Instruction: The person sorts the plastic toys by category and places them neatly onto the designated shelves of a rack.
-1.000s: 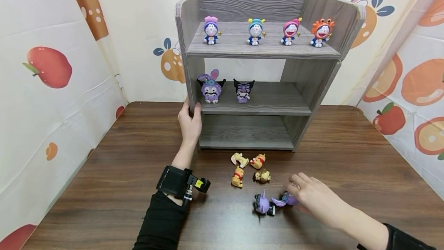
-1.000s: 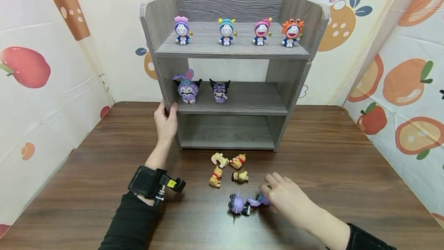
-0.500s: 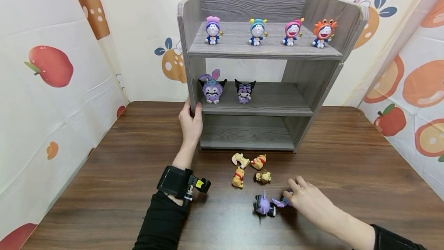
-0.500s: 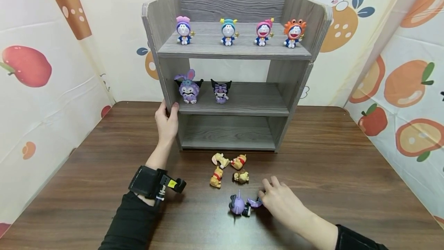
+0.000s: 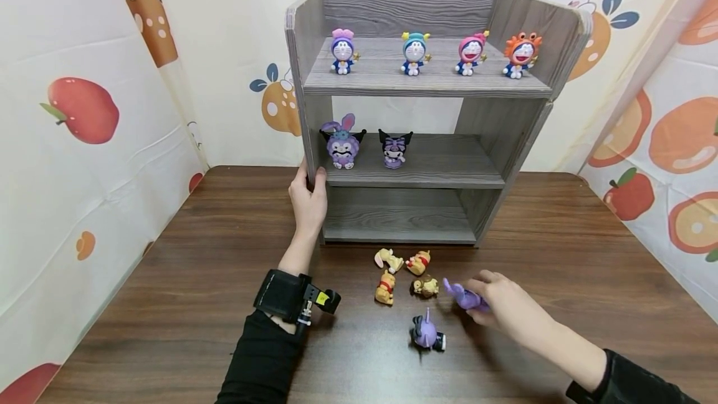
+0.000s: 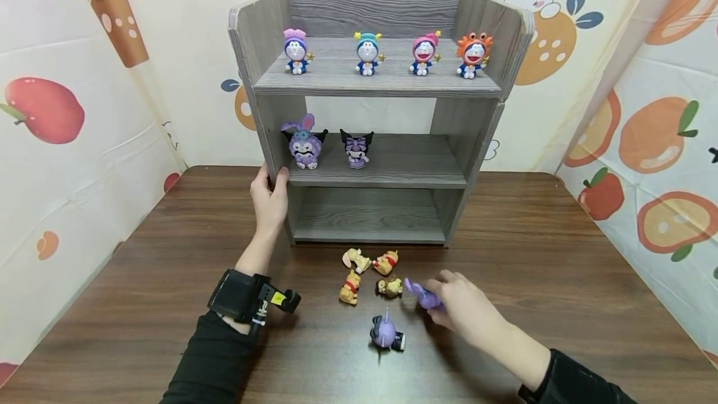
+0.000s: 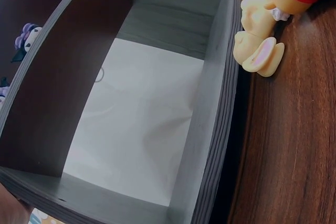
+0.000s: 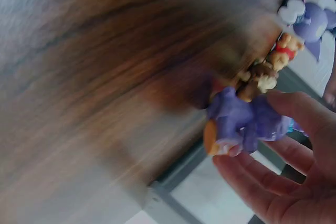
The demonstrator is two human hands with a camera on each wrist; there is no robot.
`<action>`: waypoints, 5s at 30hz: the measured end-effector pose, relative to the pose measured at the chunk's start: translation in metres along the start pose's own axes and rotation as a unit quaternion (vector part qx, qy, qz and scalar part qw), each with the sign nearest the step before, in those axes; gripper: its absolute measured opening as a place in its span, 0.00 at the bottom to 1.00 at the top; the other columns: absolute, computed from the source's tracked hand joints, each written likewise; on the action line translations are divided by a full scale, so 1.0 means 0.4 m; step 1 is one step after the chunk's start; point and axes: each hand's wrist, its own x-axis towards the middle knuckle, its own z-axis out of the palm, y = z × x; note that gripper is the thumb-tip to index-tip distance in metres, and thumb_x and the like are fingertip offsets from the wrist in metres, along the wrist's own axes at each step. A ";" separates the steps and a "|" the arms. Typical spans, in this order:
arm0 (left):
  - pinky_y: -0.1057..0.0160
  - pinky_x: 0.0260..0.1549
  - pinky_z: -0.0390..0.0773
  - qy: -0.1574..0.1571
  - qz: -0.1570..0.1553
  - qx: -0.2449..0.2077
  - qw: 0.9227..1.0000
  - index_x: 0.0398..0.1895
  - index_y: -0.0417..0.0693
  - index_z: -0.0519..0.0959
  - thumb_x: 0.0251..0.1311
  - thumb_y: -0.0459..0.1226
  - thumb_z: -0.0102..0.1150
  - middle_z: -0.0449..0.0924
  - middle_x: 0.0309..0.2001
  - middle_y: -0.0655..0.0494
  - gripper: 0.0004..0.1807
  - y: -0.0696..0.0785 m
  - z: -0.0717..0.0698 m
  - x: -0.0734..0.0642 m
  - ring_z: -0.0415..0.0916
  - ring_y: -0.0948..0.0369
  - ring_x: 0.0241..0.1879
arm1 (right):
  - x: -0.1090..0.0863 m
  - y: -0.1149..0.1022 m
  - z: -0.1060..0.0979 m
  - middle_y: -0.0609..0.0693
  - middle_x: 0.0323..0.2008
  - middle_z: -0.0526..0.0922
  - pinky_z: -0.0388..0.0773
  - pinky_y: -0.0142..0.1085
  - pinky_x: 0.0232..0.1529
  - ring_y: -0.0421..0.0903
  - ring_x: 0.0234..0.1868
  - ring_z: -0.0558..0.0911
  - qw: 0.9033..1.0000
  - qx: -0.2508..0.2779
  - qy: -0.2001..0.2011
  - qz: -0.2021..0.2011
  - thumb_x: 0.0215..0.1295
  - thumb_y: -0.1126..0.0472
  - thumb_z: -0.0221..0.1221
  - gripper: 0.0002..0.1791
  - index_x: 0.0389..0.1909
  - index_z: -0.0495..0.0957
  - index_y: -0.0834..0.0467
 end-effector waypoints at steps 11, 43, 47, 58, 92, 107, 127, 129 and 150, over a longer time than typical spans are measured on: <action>0.52 0.43 0.69 -0.006 -0.001 -0.006 1.000 0.53 0.30 0.70 0.55 0.23 0.44 0.73 0.45 0.33 0.20 0.001 0.000 -0.001 0.71 0.45 0.46 | -0.002 0.072 0.013 0.55 0.28 0.80 0.77 0.34 0.27 0.46 0.28 0.80 0.964 0.254 -0.012 0.073 0.41 0.71 0.66 0.15 0.33 0.75 0.66; 0.63 0.32 0.67 0.009 0.007 0.008 1.000 0.45 0.28 0.72 0.53 0.24 0.45 0.74 0.32 0.35 0.15 -0.008 0.005 0.000 0.66 0.56 0.30 | 0.075 0.104 -0.109 0.46 0.46 0.74 0.74 0.39 0.38 0.45 0.44 0.74 0.977 0.042 -0.085 -0.192 0.34 0.73 0.63 0.29 0.44 0.76 0.52; 0.61 0.34 0.67 0.009 0.007 0.007 1.000 0.45 0.29 0.73 0.54 0.24 0.45 0.75 0.34 0.35 0.15 -0.024 0.007 0.002 0.68 0.56 0.31 | 0.082 0.099 -0.110 0.47 0.42 0.76 0.74 0.37 0.37 0.44 0.41 0.77 0.973 0.025 -0.070 -0.221 0.34 0.77 0.60 0.27 0.41 0.77 0.54; 0.63 0.31 0.66 0.010 0.007 0.006 1.000 0.49 0.37 0.74 0.54 0.30 0.47 0.74 0.29 0.41 0.17 -0.097 0.009 0.010 0.66 0.59 0.29 | 0.078 0.102 -0.100 0.48 0.37 0.76 0.74 0.33 0.32 0.42 0.35 0.77 0.979 0.006 -0.047 -0.199 0.39 0.69 0.65 0.19 0.37 0.78 0.58; 0.69 0.21 0.58 0.008 0.004 0.006 1.000 0.49 0.30 0.72 0.54 0.24 0.45 0.60 0.17 0.52 0.17 -0.012 0.002 -0.001 0.56 0.64 0.19 | 0.040 0.097 0.018 0.42 0.28 0.75 0.71 0.30 0.22 0.35 0.25 0.73 0.988 0.151 0.007 0.030 0.35 0.59 0.71 0.21 0.33 0.74 0.57; 0.69 0.21 0.58 0.004 0.003 -0.001 1.000 0.50 0.30 0.71 0.54 0.24 0.45 0.60 0.16 0.50 0.18 -0.012 0.002 -0.003 0.56 0.63 0.19 | 0.035 0.094 0.029 0.43 0.27 0.76 0.73 0.26 0.21 0.33 0.25 0.74 0.977 0.207 0.000 0.057 0.43 0.67 0.67 0.14 0.33 0.75 0.58; 0.68 0.19 0.59 0.010 0.008 -0.004 1.000 0.50 0.37 0.74 0.55 0.29 0.46 0.61 0.17 0.54 0.18 -0.093 0.009 0.008 0.56 0.63 0.18 | 0.133 0.079 -0.088 0.43 0.27 0.77 0.74 0.28 0.26 0.36 0.26 0.76 0.980 0.179 0.071 0.059 0.39 0.69 0.67 0.16 0.33 0.76 0.58; 0.68 0.19 0.59 0.010 0.005 -0.008 1.000 0.51 0.36 0.73 0.55 0.28 0.47 0.63 0.18 0.52 0.18 -0.092 0.009 0.009 0.57 0.63 0.19 | 0.151 0.078 -0.108 0.43 0.27 0.78 0.74 0.28 0.27 0.36 0.27 0.76 0.980 0.172 0.080 0.061 0.38 0.69 0.67 0.16 0.33 0.76 0.58; 0.67 0.23 0.62 0.013 0.010 0.012 1.000 0.52 0.35 0.72 0.55 0.26 0.45 0.71 0.23 0.39 0.19 -0.046 0.004 0.002 0.61 0.61 0.21 | 0.380 0.115 -0.248 0.58 0.30 0.79 0.68 0.25 0.25 0.46 0.27 0.75 0.977 0.143 0.087 0.130 0.46 0.64 0.65 0.18 0.39 0.75 0.66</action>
